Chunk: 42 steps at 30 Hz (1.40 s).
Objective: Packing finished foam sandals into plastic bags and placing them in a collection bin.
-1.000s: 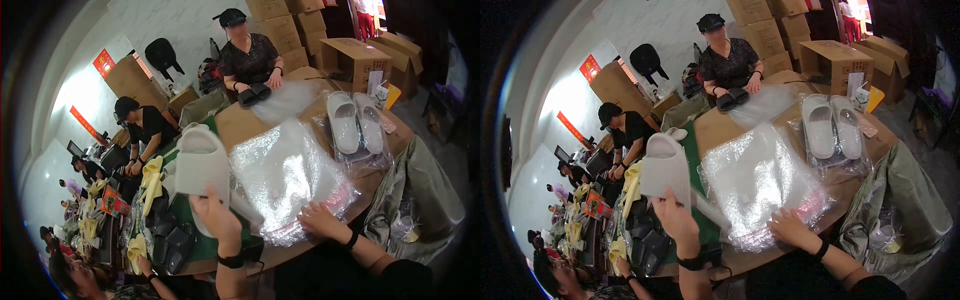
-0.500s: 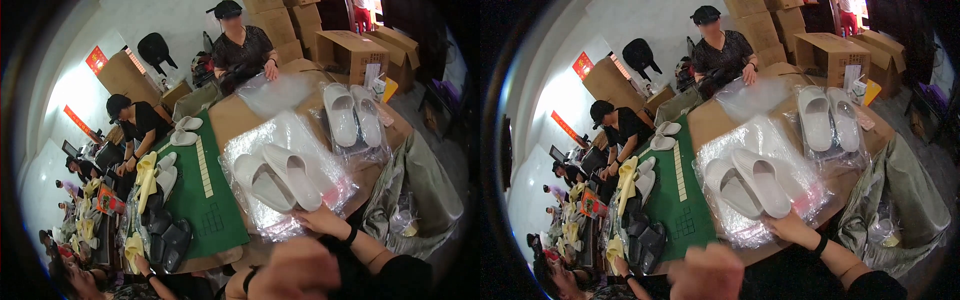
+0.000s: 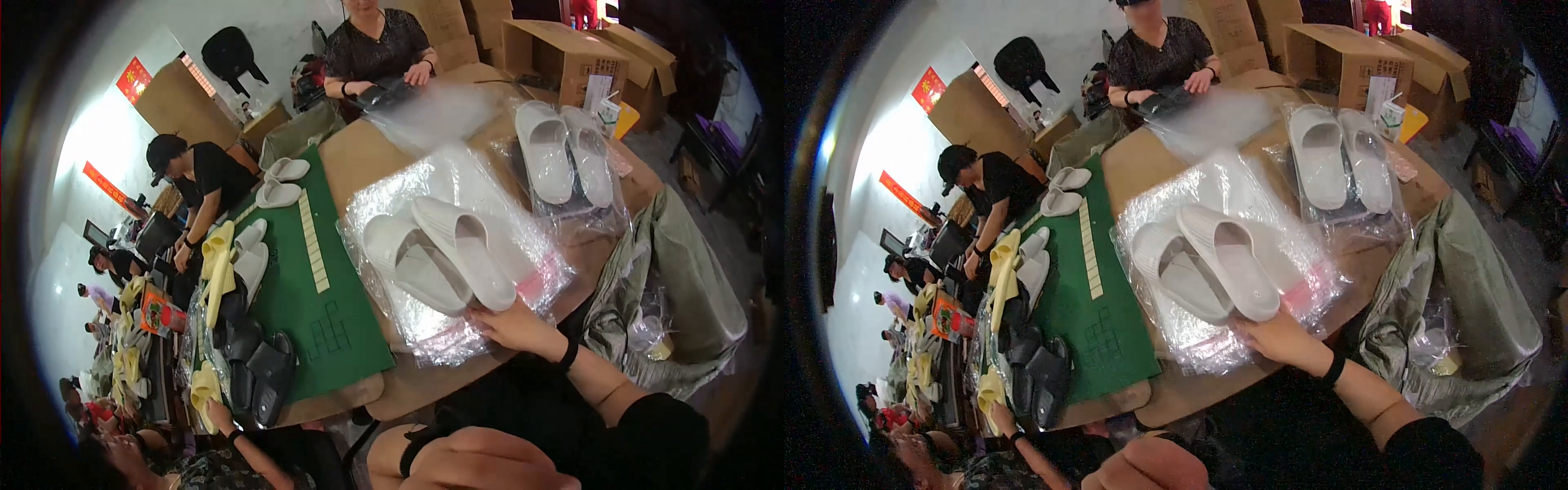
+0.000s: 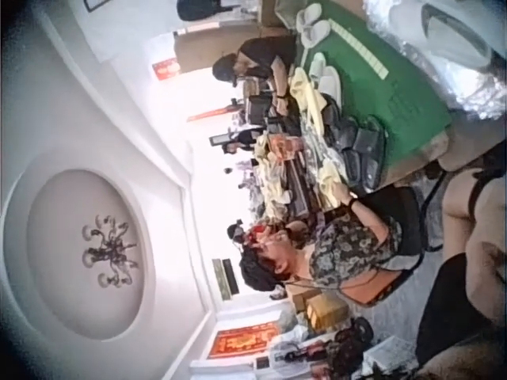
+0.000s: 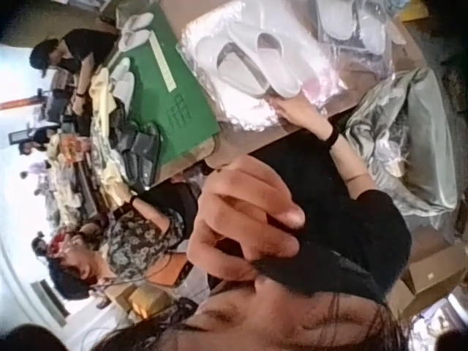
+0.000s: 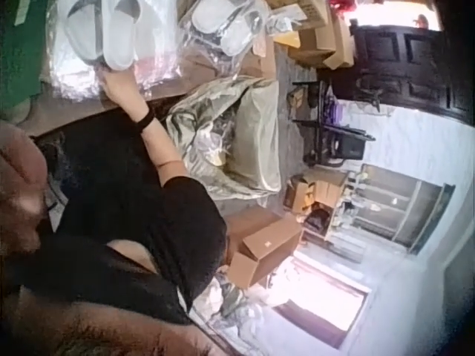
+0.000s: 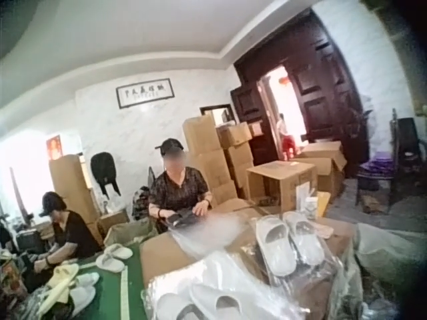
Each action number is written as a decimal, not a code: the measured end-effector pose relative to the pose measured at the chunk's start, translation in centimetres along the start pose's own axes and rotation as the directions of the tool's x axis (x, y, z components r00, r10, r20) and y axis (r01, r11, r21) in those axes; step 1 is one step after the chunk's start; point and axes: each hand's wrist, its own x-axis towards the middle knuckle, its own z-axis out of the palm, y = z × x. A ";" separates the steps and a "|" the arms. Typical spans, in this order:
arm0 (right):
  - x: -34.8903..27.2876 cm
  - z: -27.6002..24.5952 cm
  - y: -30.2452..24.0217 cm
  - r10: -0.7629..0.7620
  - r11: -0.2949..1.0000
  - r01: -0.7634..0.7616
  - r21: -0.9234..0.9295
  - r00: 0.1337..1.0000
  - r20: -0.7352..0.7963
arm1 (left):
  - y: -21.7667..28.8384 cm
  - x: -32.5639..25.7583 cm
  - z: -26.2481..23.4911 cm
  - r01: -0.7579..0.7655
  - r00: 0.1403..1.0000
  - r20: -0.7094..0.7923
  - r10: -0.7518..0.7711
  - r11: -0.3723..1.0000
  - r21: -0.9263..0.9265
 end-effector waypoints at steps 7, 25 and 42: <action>0.8 -0.1 -1.3 -0.051 0.998 0.052 0.019 0.997 -0.053 | -0.2 0.9 -2.1 0.428 0.870 0.475 -0.135 0.684 -0.590; -1.4 -5.7 -2.4 0.428 0.835 -0.405 0.372 0.904 0.022 | -11.5 -20.7 -12.3 0.126 0.713 -0.121 -0.691 -0.043 0.991; 3.3 -6.2 -0.8 0.419 0.880 -0.429 -0.204 0.903 -0.091 | -12.1 -21.0 -11.7 0.052 0.670 -0.206 -0.714 -0.231 0.971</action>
